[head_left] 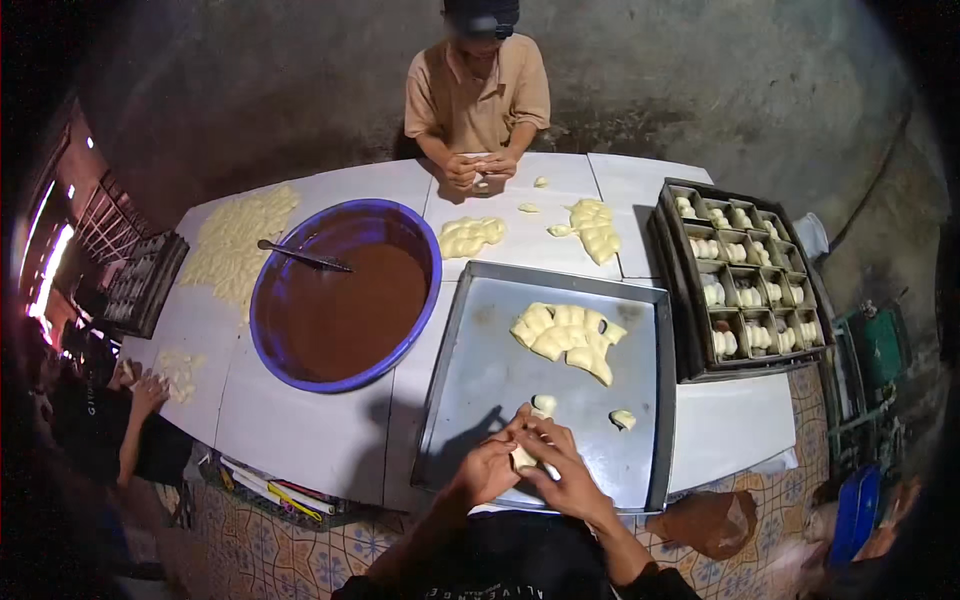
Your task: The person prepares filled pastries by taking pieces of dough, adding chocolate filling from a bowl by hand, folding and shaping the dough to enclose the filling, and arranging the dough pieces into baking molds.
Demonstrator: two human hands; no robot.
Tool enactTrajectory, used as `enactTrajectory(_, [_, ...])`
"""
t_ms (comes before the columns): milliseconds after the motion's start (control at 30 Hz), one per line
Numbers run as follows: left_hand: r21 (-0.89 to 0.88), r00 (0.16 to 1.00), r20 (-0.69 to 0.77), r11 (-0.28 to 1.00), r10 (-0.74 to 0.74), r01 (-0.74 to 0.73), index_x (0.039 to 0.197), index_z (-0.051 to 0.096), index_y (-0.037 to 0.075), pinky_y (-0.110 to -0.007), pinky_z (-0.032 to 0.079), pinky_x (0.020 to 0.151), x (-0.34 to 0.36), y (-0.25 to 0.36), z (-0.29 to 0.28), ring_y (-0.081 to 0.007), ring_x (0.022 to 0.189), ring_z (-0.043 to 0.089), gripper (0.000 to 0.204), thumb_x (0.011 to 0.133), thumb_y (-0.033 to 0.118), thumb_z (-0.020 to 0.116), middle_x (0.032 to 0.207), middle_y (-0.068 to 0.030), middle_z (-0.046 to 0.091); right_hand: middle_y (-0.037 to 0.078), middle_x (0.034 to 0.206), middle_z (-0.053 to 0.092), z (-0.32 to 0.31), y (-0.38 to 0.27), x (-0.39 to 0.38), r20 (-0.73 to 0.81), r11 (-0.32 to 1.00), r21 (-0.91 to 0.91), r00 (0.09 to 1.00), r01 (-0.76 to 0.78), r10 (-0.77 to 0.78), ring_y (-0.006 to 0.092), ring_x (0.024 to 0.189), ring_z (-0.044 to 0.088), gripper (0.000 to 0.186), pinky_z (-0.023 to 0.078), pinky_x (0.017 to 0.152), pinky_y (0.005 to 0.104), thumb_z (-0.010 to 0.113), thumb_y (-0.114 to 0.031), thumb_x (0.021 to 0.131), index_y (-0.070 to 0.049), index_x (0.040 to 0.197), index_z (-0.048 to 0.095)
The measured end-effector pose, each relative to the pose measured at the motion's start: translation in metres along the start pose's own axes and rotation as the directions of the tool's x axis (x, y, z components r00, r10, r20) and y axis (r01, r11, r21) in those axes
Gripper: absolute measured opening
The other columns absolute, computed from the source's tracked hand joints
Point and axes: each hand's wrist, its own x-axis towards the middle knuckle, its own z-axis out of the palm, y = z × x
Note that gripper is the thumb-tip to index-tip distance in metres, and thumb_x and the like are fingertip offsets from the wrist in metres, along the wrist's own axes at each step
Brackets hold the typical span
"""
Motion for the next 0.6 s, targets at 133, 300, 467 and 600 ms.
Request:
enactTrajectory(133, [0.163,0.943,-0.137,0.946,0.303,-0.281,0.153,0.011,0.012,-0.041,0.022,0.113,-0.01,0.0,0.011,-0.0237,0.138,0.029,0.07,0.091,0.008,0.044,0.151,-0.014,0.029,0.01,0.111,0.056,0.025,0.019,0.013,-0.194,0.866,0.469,0.937,-0.173,0.292,0.0188,0.097,0.058,0.027,0.049,0.08,0.0274,0.066,0.003,0.081,-0.001,0.107,0.065])
enactTrajectory(300, [0.958,0.788,0.082,0.169,0.61,-0.23,0.12,0.063,0.0,-0.032,0.047,0.09,-0.008,0.0,0.029,-0.0207,0.107,0.058,0.037,0.086,0.012,0.07,0.119,-0.0152,0.061,0.009,0.099,0.059,0.027,0.015,0.018,-0.342,0.822,0.536,0.839,-0.195,0.422,0.0156,0.092,0.057,0.04,0.047,0.08,0.0276,0.069,-0.007,0.082,0.003,0.119,0.056])
enactTrajectory(467, [0.89,0.59,-0.222,0.408,0.776,-0.202,0.095,0.069,-0.005,-0.021,0.047,0.064,-0.011,-0.012,0.03,-0.0065,0.073,0.058,0.014,0.083,0.001,0.069,0.081,-0.0037,0.066,0.01,0.1,0.048,0.04,0.036,0.031,-0.205,0.928,0.337,0.949,-0.161,0.239,0.0205,0.097,0.047,0.025,0.042,0.083,0.0307,0.058,-0.018,0.092,0.0,0.107,0.067])
enactTrajectory(600, [0.876,0.678,-0.28,0.47,0.68,-0.109,0.083,0.069,-0.006,-0.021,0.044,0.06,-0.012,-0.001,0.044,-0.0059,0.068,0.056,0.008,0.085,0.0,0.066,0.073,-0.0025,0.065,0.013,0.114,0.05,0.039,0.013,0.04,-0.166,0.907,0.419,0.985,0.036,0.038,0.024,0.105,0.045,0.05,0.037,0.094,0.0378,0.051,-0.049,0.094,-0.006,0.116,0.064])
